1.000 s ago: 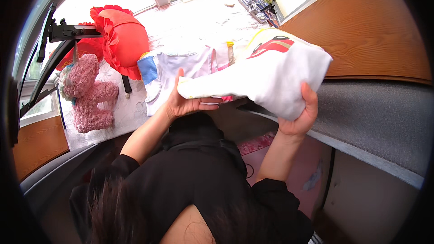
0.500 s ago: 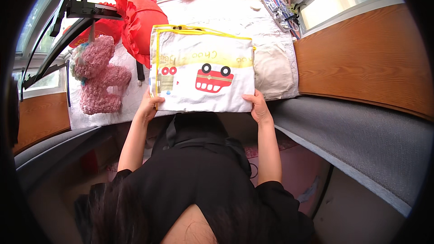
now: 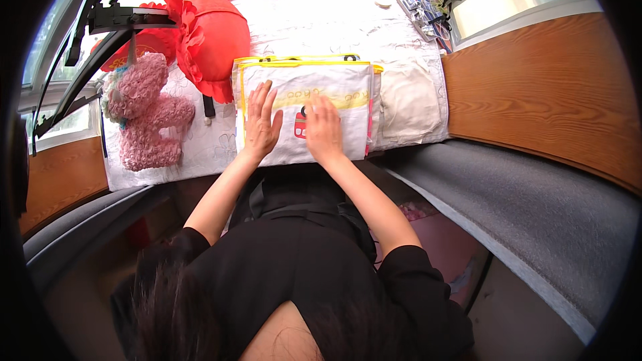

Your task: The person folds several pieces of clothing on a bed and a window seat, including a brown cloth, a black cloth, a green patterned cloth, and a white cloth with a car design. They also move a pink unicorn plush toy and a red heart-shaped pillow.

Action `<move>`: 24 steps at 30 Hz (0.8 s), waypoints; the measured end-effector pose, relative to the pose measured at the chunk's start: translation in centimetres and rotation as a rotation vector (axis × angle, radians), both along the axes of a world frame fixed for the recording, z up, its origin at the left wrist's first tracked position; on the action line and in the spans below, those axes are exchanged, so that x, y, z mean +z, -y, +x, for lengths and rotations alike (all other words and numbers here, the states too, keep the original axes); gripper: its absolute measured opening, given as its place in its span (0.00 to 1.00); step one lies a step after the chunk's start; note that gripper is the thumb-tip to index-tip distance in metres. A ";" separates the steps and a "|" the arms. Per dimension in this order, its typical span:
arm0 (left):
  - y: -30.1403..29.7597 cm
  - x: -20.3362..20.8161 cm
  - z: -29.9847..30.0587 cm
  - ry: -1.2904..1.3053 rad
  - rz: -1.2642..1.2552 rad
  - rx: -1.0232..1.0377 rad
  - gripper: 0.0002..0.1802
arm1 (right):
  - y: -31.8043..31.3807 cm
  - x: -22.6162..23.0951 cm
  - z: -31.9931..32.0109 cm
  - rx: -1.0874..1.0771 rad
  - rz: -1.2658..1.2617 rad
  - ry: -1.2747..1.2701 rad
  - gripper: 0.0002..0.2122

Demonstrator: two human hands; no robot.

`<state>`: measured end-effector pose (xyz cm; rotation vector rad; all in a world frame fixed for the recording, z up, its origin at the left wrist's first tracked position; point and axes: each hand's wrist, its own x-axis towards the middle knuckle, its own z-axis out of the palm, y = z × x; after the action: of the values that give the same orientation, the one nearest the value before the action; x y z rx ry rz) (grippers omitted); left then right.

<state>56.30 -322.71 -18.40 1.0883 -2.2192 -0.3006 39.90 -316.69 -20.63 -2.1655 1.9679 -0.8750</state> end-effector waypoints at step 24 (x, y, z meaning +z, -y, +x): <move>-2.8 -6.7 -0.9 0.589 0.175 -0.078 0.35 | -4.9 -5.9 -2.9 0.171 0.182 -0.151 0.29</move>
<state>55.45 -319.87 -25.13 1.3117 -2.8006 -0.2299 36.97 -311.82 -26.57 -2.3080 1.8082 -0.5002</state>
